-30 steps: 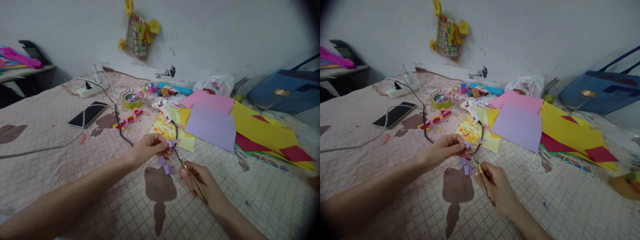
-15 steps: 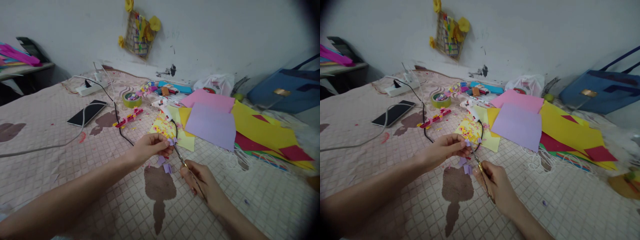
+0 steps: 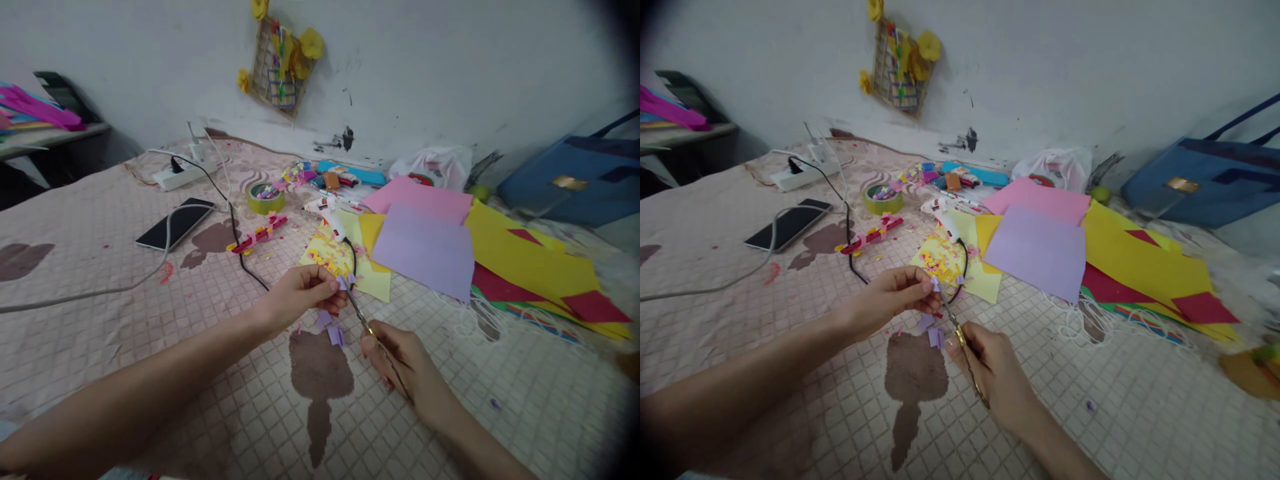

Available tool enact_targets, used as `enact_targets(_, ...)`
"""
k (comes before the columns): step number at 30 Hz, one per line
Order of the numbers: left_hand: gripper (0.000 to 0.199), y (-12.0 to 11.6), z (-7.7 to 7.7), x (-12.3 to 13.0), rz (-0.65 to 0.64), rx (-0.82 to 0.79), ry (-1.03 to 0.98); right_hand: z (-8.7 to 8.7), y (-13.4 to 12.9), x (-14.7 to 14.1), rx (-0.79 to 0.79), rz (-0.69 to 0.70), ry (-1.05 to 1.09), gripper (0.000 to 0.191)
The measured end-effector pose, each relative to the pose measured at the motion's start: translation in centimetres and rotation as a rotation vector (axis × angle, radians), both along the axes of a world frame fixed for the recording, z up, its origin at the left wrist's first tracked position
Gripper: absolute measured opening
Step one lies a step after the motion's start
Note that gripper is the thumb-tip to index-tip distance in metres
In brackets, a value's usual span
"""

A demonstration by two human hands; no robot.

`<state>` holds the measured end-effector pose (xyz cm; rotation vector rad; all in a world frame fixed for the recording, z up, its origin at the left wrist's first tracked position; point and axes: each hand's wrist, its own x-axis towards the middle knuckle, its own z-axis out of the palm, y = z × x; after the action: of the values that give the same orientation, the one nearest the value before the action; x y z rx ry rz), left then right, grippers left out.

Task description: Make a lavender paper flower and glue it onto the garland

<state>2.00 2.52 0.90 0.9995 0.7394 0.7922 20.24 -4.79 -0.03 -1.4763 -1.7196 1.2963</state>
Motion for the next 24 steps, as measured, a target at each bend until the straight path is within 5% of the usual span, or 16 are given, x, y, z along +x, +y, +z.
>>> enact_targets(24, 0.013, 0.34, 0.36, -0.19, 0.029, 0.075, 0.112, -0.18, 0.02, -0.01, 0.102, 0.003, -0.156, 0.036)
